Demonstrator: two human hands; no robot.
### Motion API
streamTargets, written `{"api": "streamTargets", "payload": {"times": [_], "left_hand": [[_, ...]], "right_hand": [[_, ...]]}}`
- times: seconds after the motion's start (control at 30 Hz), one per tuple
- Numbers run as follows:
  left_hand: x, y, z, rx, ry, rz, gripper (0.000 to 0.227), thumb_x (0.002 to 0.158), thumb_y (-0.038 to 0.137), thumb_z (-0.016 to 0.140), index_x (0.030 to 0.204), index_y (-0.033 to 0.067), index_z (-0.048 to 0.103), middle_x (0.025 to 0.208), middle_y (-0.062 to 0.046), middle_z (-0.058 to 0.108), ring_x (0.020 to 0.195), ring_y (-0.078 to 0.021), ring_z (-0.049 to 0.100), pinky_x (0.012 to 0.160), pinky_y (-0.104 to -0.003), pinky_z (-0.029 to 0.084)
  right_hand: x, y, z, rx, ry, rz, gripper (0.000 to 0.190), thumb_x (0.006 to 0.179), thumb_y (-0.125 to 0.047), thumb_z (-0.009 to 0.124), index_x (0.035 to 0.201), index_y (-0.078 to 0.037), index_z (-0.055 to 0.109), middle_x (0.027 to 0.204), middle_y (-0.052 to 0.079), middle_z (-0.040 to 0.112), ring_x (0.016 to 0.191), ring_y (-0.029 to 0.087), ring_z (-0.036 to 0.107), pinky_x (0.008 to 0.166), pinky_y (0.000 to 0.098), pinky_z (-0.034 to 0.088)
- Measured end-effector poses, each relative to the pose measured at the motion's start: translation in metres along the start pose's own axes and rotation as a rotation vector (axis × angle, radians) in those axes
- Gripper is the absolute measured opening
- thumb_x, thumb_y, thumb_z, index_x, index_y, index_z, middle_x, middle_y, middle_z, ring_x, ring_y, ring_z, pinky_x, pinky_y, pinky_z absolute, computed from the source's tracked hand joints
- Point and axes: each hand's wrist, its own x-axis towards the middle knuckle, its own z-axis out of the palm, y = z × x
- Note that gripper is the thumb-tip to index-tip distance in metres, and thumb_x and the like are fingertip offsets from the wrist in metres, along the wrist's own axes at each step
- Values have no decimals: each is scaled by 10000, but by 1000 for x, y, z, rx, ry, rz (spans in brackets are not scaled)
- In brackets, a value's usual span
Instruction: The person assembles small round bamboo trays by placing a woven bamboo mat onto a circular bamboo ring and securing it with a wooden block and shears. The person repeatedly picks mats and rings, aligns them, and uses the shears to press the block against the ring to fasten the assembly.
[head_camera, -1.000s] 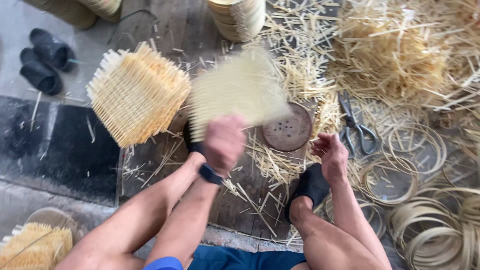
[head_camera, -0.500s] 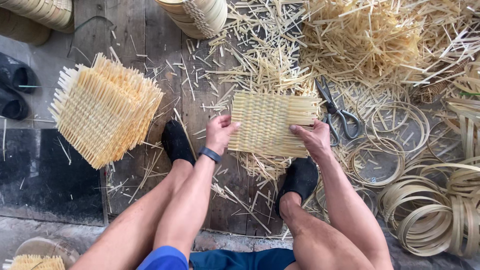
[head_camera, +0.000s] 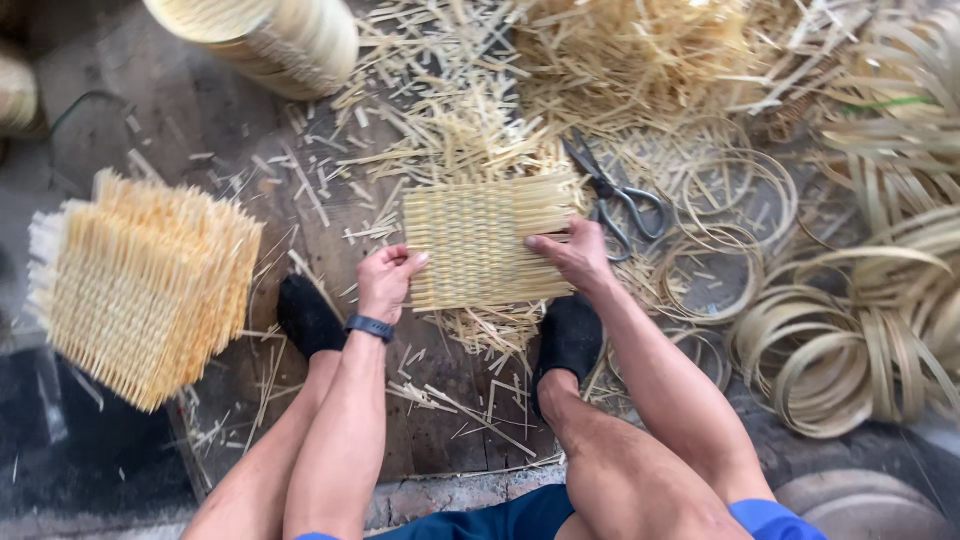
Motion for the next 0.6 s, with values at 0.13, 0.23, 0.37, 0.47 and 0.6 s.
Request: {"api": "streamTargets", "payload": {"times": [0.13, 0.23, 0.37, 0.47, 0.6], "left_hand": [[-7, 16, 5, 42, -1, -76, 360, 836, -21, 773, 1160, -54, 619, 974, -93, 734, 813, -139, 700, 707, -247, 568], [-13, 27, 8, 50, 13, -98, 507, 818, -6, 773, 1268, -42, 542, 998, -108, 723, 832, -148, 710, 712, -257, 586], [-18, 39, 12, 127, 102, -81, 649, 821, 57, 787, 1378, 17, 456, 1048, -106, 697, 850, -134, 679, 671, -249, 541], [-36, 62, 27, 155, 253, 102, 657, 822, 77, 812, 1378, 27, 466, 1069, -100, 657, 863, -125, 647, 700, -236, 539], [-65, 85, 40, 506, 474, 697, 492, 905, 73, 813, 1325, -2, 567, 1188, -120, 642, 994, -160, 607, 797, -243, 522]], "right_hand": [[7, 9, -9, 46, 10, -90, 411, 801, -156, 876, 1148, 5, 726, 1031, 115, 778, 858, 147, 720, 781, 311, 609], [14, 13, -48, -94, 274, 7, 286, 851, -283, 818, 1029, -89, 708, 907, 38, 748, 777, 144, 734, 705, 304, 644], [12, 32, -160, -1009, 752, -392, 245, 792, -215, 817, 968, -69, 728, 919, 106, 696, 844, 199, 647, 745, 364, 595], [8, 49, -222, -1217, 538, -59, 105, 845, -149, 713, 909, -101, 781, 872, 99, 717, 788, 212, 654, 751, 387, 577], [-6, 44, -231, -1278, 642, -310, 93, 937, -150, 747, 878, -93, 790, 854, 92, 729, 790, 218, 651, 730, 402, 556]]}}
